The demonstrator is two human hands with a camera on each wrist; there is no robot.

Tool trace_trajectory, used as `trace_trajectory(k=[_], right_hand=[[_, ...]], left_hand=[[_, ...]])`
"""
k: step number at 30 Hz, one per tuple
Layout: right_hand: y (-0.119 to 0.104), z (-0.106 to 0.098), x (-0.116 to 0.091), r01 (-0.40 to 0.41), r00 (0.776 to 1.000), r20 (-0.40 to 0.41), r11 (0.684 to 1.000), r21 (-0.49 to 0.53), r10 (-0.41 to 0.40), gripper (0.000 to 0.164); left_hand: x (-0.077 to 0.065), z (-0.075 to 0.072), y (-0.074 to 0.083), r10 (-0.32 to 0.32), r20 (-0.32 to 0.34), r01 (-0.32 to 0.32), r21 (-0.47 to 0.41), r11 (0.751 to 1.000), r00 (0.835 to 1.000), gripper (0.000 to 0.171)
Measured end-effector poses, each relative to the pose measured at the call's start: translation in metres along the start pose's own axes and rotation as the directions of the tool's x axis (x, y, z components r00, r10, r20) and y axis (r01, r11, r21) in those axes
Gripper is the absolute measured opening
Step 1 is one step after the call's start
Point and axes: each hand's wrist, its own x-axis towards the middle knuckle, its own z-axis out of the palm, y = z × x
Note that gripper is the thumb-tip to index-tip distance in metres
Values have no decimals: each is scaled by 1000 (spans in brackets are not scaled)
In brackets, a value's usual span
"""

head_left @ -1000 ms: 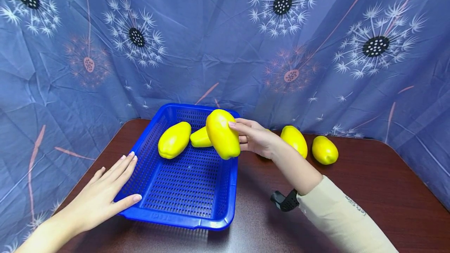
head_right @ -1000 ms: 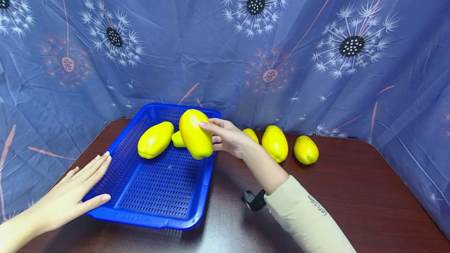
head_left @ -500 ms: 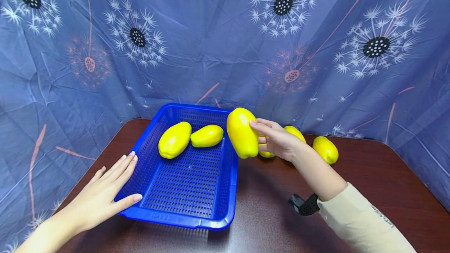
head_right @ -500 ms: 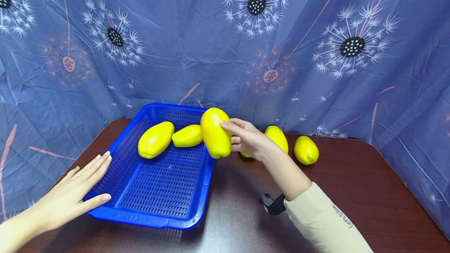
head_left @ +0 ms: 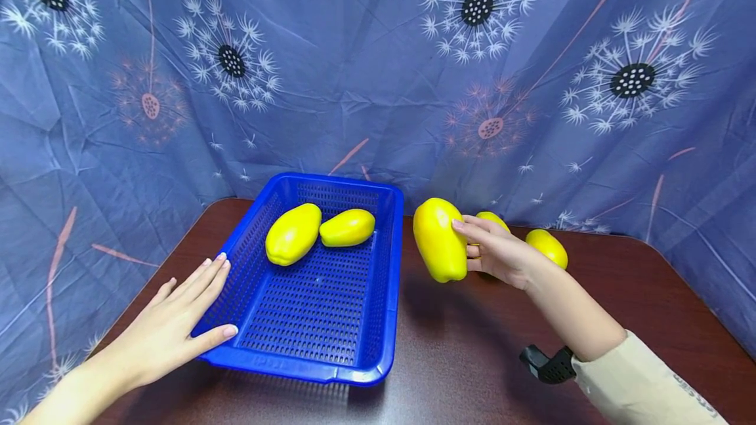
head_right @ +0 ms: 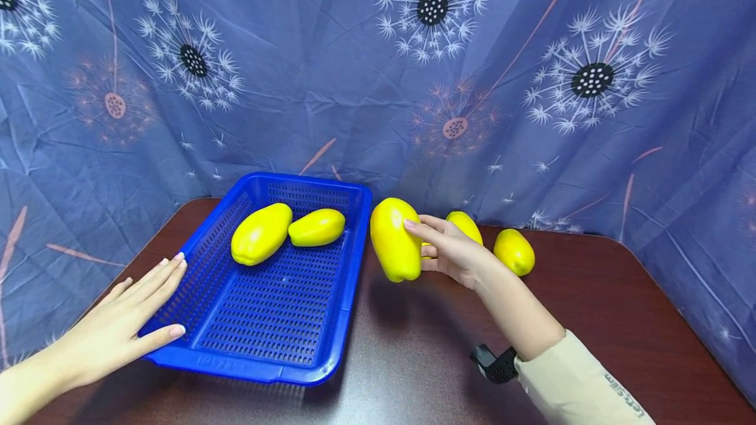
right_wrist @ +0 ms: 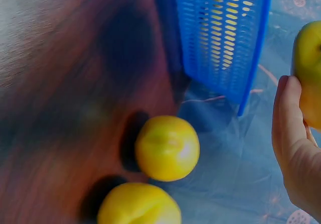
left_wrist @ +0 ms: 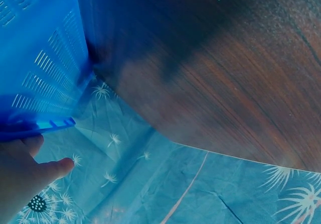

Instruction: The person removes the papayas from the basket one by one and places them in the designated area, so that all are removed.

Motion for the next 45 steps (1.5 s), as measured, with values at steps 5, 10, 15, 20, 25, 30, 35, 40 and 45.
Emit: trace_trajectory(k=[5, 10, 15, 20, 25, 30, 35, 40, 45], right_hand=[[10, -7, -6, -14, 1000, -17, 1000, -4, 14, 72], [19, -12, -10, -30, 1000, -7, 999, 17, 30, 76], [30, -16, -14, -40, 999, 8, 999, 21, 40, 70], [46, -21, -17, -44, 999, 27, 998, 33, 43, 62], [66, -26, -21, -85, 996, 13, 996, 21, 85, 66], [82, -29, -24, -120, 992, -37, 992, -26, 119, 70], [92, -31, -25, -122, 992, -48, 991, -59, 120, 70], [101, -31, -24, -151, 987, -60, 986, -66, 147, 61], [106, -29, -25, -174, 982, -90, 983, -64, 167, 50]], left_hand=[[1, 0, -1, 5, -5, -5, 9, 1000, 1000, 84], [1, 0, -2, 6, -7, -6, 8, 1000, 1000, 84], [1, -2, -2, -2, 4, 2, 7, 1000, 1000, 85], [2, -2, -2, -9, 12, 9, 9, 1000, 1000, 85], [0, -2, -1, -9, 14, 9, 7, 1000, 1000, 85], [1, -2, -1, -7, 16, 7, 8, 1000, 1000, 85], [0, 0, -1, -4, 6, 4, 7, 1000, 1000, 86], [-1, 1, -1, -6, 12, 6, 2, 1000, 1000, 86], [0, 0, -2, -7, 20, 7, 0, 1000, 1000, 86]])
